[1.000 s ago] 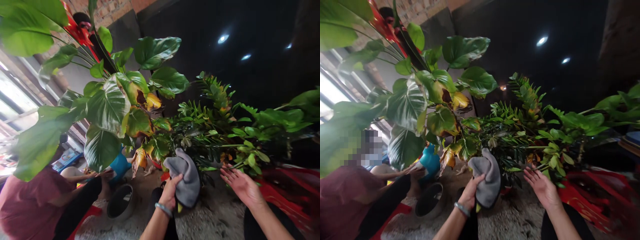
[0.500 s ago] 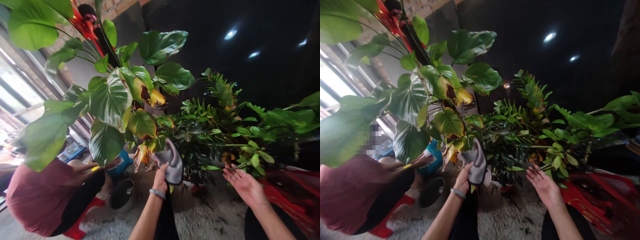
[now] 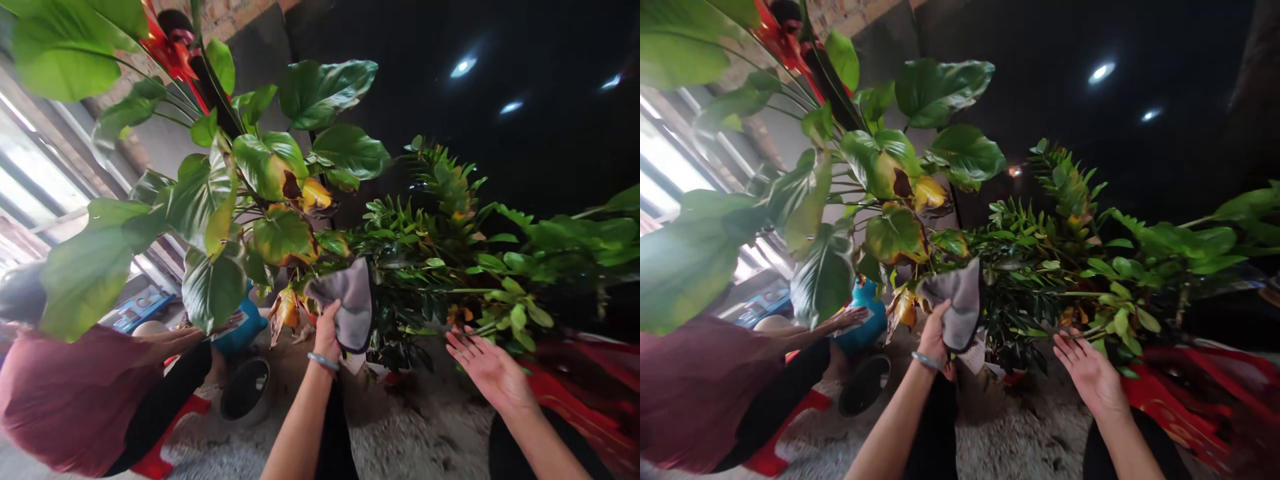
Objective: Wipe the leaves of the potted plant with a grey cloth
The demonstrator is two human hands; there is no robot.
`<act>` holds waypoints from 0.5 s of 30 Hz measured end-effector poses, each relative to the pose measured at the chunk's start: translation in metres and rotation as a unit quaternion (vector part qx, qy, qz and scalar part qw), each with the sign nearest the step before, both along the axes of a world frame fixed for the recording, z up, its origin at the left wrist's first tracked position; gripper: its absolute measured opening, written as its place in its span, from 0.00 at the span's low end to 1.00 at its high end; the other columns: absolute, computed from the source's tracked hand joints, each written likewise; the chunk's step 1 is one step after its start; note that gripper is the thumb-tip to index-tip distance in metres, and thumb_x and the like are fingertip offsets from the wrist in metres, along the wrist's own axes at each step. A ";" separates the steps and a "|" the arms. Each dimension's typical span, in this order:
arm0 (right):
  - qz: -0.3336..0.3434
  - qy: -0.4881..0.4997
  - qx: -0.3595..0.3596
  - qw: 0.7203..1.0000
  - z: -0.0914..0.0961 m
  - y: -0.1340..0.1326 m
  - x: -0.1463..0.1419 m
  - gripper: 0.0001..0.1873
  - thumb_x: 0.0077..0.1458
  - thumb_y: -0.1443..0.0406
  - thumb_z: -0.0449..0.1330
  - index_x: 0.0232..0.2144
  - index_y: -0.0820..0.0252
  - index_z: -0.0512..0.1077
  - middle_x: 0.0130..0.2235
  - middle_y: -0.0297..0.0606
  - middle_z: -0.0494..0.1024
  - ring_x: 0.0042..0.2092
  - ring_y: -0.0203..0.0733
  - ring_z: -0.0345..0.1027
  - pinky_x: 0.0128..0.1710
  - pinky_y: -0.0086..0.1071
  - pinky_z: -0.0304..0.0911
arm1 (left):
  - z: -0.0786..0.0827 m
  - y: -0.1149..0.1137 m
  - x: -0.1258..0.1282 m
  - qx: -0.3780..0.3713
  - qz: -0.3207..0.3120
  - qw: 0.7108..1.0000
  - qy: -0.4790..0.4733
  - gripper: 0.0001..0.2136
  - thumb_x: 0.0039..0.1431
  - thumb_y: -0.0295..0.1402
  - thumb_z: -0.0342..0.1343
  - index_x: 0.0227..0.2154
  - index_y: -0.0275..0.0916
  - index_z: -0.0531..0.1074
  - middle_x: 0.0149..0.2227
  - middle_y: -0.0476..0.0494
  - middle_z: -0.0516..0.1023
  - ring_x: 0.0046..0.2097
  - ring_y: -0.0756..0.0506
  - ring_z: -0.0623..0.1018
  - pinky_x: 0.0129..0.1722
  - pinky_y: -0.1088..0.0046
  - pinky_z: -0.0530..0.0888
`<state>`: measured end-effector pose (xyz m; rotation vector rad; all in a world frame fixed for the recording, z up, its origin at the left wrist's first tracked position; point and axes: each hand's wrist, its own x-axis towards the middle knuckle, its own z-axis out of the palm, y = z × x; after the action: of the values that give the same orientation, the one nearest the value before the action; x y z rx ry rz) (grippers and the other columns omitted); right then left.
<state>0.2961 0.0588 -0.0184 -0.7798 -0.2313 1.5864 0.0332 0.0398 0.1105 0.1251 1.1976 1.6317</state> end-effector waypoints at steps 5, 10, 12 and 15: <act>0.005 0.001 -0.002 1.000 -0.007 0.002 0.003 0.11 0.45 0.59 0.61 0.34 0.51 0.78 0.37 0.43 0.85 0.41 0.52 0.80 0.64 0.57 0.51 | -0.050 -0.047 0.012 -0.133 -0.047 0.988 -0.056 0.02 0.52 0.24 0.59 0.26 0.33 0.75 0.19 0.40 0.80 0.30 0.37 0.84 0.35 0.64 0.80; 0.022 0.011 0.027 0.999 -0.019 0.005 0.008 0.12 0.45 0.59 0.64 0.35 0.53 0.78 0.38 0.45 0.85 0.42 0.54 0.79 0.62 0.59 0.57 | 0.005 -0.042 -0.006 -0.014 -0.022 0.998 -0.065 0.03 0.52 0.24 0.58 0.28 0.32 0.77 0.22 0.41 0.81 0.28 0.40 0.83 0.37 0.64 0.81; 0.025 0.014 0.029 0.999 -0.021 0.005 0.008 0.13 0.44 0.59 0.65 0.36 0.53 0.78 0.39 0.45 0.84 0.43 0.54 0.79 0.62 0.58 0.57 | 0.032 -0.022 -0.014 0.087 0.028 0.995 -0.035 0.05 0.52 0.24 0.58 0.30 0.35 0.77 0.25 0.44 0.83 0.31 0.42 0.84 0.41 0.66 0.80; 0.029 0.019 0.037 0.999 -0.022 0.005 0.007 0.14 0.44 0.60 0.66 0.37 0.52 0.78 0.40 0.44 0.84 0.45 0.55 0.78 0.62 0.59 0.58 | 0.040 0.001 -0.013 0.136 0.082 0.987 0.027 0.09 0.52 0.20 0.58 0.33 0.38 0.77 0.27 0.49 0.84 0.34 0.46 0.83 0.43 0.71 0.79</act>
<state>0.3032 0.0640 -0.0405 -0.6904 -0.2847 1.6375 0.0197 0.0411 0.1505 0.2495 1.0418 1.9423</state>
